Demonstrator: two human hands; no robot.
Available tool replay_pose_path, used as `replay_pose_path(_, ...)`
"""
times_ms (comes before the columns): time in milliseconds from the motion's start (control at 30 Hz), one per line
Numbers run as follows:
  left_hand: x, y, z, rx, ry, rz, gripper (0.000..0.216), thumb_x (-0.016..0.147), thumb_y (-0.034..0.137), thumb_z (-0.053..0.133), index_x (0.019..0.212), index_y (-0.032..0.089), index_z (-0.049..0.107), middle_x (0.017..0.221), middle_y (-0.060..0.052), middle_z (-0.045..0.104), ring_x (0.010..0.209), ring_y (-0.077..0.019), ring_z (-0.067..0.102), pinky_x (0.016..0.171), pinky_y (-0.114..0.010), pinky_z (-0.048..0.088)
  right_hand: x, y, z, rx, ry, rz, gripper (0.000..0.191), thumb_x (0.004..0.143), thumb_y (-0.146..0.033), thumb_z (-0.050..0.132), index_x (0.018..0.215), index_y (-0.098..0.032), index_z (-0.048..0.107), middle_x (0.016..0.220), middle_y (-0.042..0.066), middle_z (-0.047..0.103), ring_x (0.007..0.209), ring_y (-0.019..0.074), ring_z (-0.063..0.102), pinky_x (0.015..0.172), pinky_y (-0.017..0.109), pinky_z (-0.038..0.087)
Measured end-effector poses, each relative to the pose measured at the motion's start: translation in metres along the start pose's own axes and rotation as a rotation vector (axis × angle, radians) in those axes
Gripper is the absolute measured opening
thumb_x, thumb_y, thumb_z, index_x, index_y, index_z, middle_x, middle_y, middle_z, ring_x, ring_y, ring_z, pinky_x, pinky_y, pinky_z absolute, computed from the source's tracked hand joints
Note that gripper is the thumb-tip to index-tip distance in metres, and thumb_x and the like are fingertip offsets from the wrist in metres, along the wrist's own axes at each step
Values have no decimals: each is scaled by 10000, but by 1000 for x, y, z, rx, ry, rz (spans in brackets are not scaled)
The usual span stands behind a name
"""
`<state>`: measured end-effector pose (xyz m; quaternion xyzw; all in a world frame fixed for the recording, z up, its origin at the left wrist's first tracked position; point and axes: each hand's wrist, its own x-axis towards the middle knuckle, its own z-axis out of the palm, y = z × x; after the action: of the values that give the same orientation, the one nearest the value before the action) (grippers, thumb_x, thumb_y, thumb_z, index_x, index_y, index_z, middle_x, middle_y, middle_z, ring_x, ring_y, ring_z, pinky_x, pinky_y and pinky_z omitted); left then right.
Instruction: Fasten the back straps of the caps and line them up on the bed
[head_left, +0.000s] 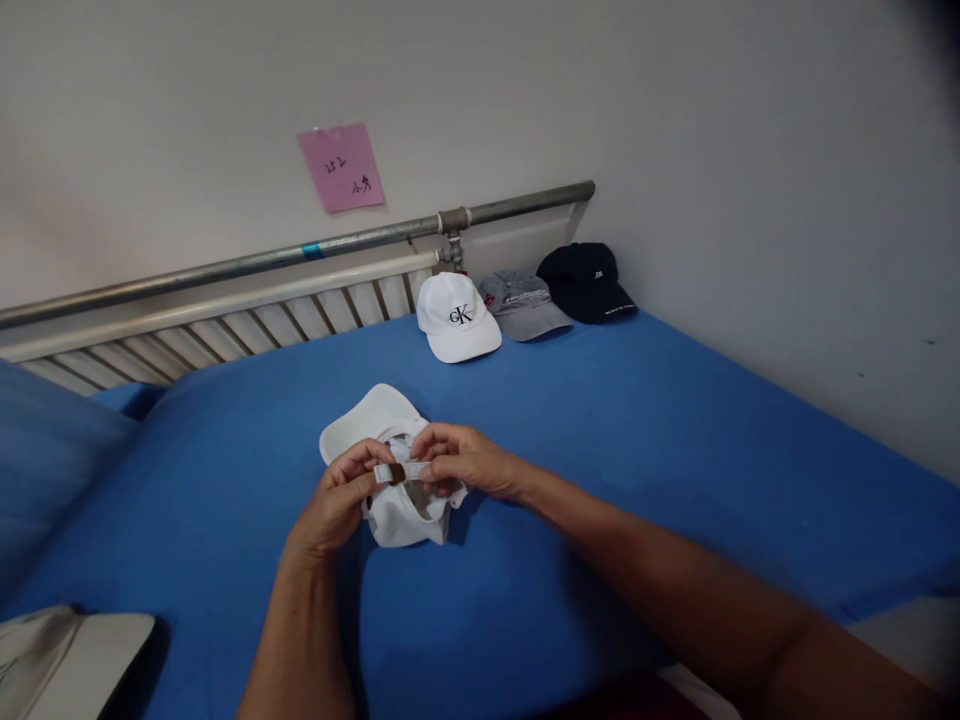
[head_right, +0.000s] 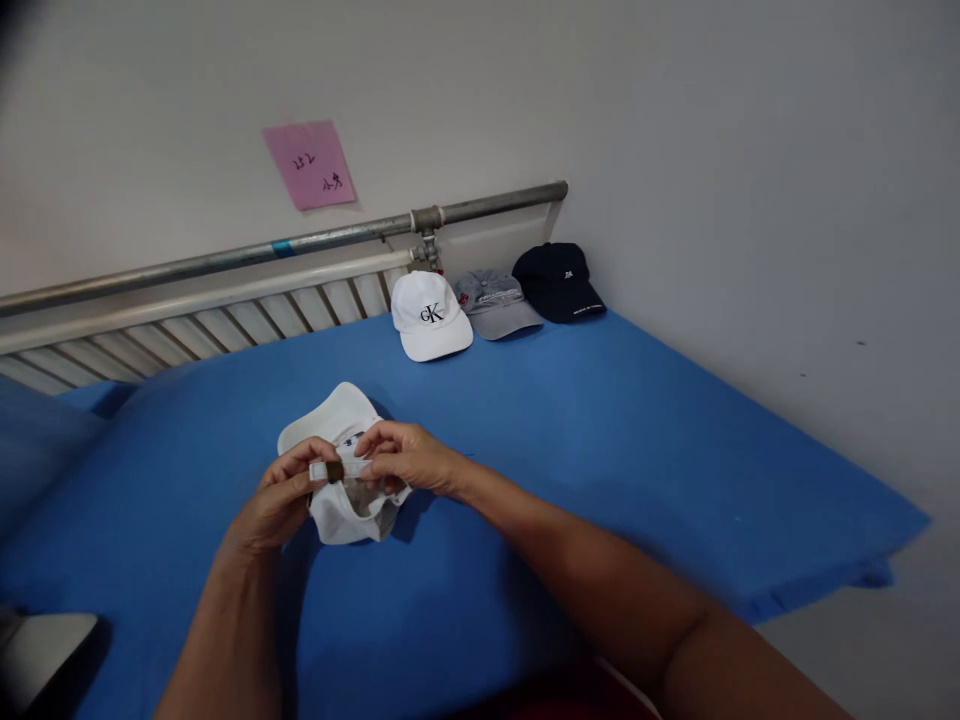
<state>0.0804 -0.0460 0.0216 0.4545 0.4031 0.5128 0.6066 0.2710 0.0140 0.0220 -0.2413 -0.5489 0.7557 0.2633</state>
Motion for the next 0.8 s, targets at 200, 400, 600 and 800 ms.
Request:
replay_pose_path(200,-1,1,1,25,-32,6,220,634,268,787,777,162,659,678,-5,638,603,-108,561,574,-194,396,-2,-1,-2,73,-81,-33,220,634,-155,682,827,-164,578,616,-49,621,563,89,596,522,192,443)
replay_pose_path(400,-1,-1,1,100,-39,-82,253,618,269,790,799,167,647,640,0,618,531,-94,486,513,-196,319,-1,0,0,68,-137,-49,198,643,-161,693,811,-157,588,610,-50,609,556,80,585,522,184,441)
replay_pose_path(600,-2,0,2,117,13,-28,228,606,252,792,765,164,654,674,-5,611,570,-100,491,541,-208,336,-2,-4,-5,26,-77,-36,203,650,-151,689,824,-158,584,676,-38,598,556,70,547,485,173,413)
replay_pose_path(800,-2,0,3,115,-13,-56,235,598,250,794,769,165,657,659,-3,608,561,-105,499,530,-210,343,-3,-7,-3,69,-69,-24,212,623,-141,699,797,-163,579,703,-39,597,565,69,550,498,181,434)
